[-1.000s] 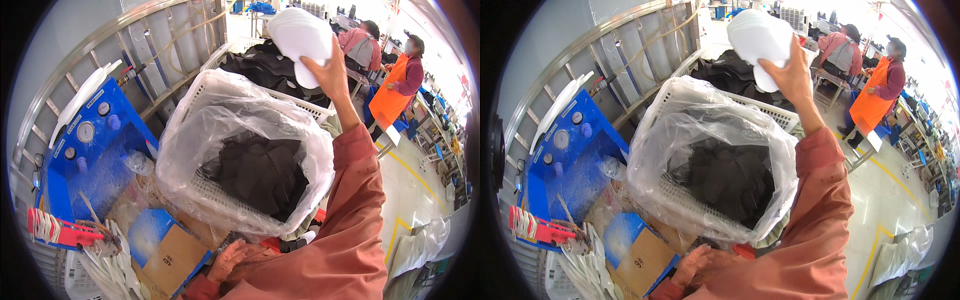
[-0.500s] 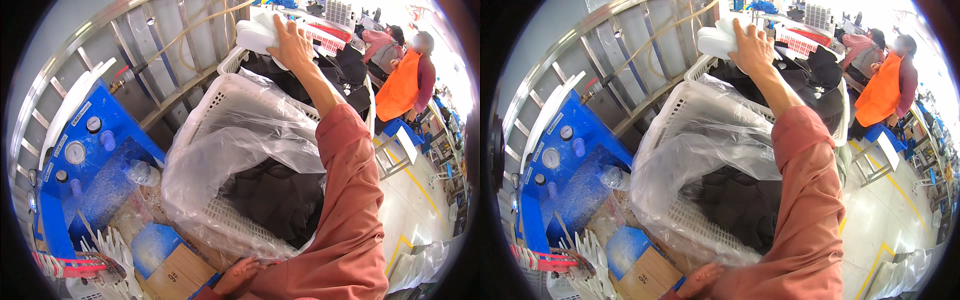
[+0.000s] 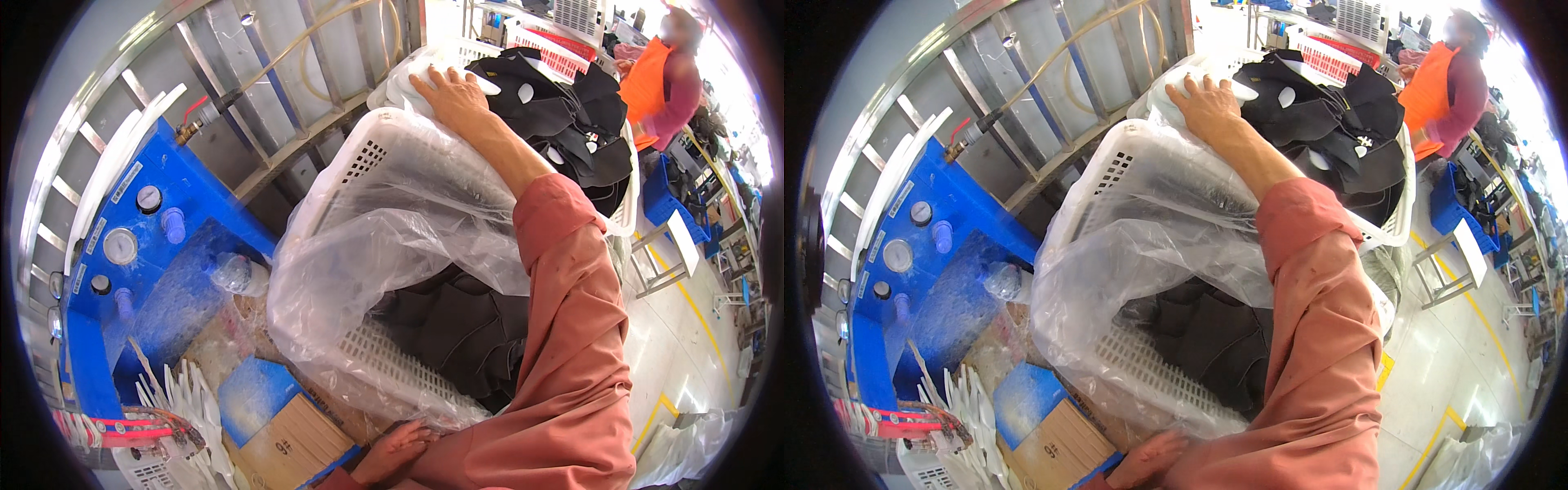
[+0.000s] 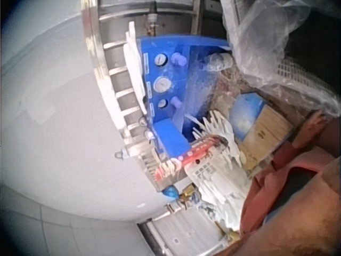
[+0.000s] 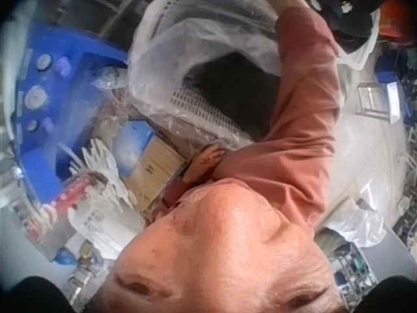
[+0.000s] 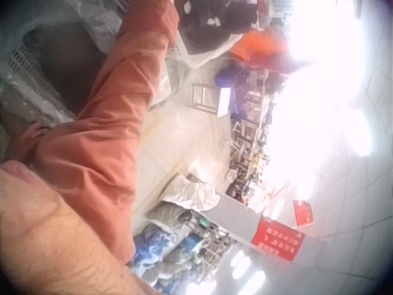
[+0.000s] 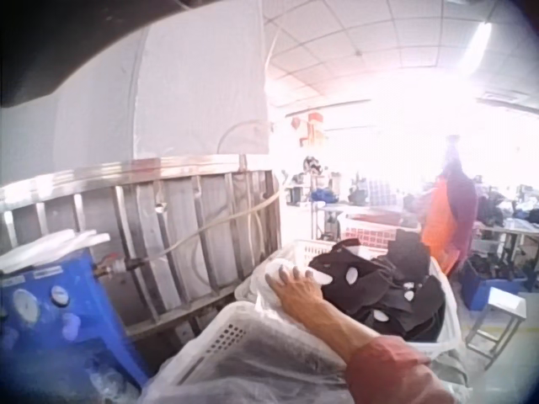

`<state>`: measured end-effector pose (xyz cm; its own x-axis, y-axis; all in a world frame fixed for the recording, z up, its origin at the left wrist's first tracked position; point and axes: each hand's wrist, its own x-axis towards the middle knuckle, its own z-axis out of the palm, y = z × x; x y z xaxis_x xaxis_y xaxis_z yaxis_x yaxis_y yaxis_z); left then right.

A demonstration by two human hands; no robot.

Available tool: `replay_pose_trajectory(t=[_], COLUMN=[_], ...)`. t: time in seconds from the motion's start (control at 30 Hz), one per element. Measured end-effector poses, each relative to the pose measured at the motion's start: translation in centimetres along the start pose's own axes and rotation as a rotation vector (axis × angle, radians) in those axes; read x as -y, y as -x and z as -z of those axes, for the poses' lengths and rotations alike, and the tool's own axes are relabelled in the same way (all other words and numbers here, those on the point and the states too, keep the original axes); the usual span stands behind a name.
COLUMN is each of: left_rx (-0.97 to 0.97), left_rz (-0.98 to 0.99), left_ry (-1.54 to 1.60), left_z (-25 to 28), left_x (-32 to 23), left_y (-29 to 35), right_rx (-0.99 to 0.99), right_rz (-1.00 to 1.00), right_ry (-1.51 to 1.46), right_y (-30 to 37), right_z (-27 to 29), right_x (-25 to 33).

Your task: The person repeatedly picks white foam insoles and black fabric shoe uppers, aligns them, and places the paired components into a red basket. They also move a white basket of insoles and a white basket of uppers to different locations on the floor.

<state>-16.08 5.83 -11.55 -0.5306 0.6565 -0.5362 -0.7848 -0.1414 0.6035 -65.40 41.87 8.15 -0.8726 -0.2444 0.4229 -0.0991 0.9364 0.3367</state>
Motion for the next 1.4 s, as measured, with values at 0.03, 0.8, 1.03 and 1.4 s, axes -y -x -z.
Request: replay_pose_trajectory(t=[0.03, 0.8, 1.03, 1.4], left_rx=[0.040, -0.095, -0.058, 0.024], left_rz=[0.021, -0.340, -0.406, -0.598], left_ry=[-0.006, -0.134, -0.123, -0.070], left_z=[0.1, -1.4, -0.4, 1.2], left_x=[0.1, 1.7, 3.7, 8.1], left_y=[0.0, 11.0, 16.1, 20.2], right_rx=[-0.008, -0.392, -0.137, 0.356], right_rz=[0.022, -0.249, -0.246, -0.437], right_ry=[-0.017, -1.010, -1.097, -1.100], right_y=[0.3, 8.5, 25.2, 41.5], right_z=[0.0, 12.1, 20.1, 13.5], right_x=[0.0, 0.6, 8.3, 10.8])
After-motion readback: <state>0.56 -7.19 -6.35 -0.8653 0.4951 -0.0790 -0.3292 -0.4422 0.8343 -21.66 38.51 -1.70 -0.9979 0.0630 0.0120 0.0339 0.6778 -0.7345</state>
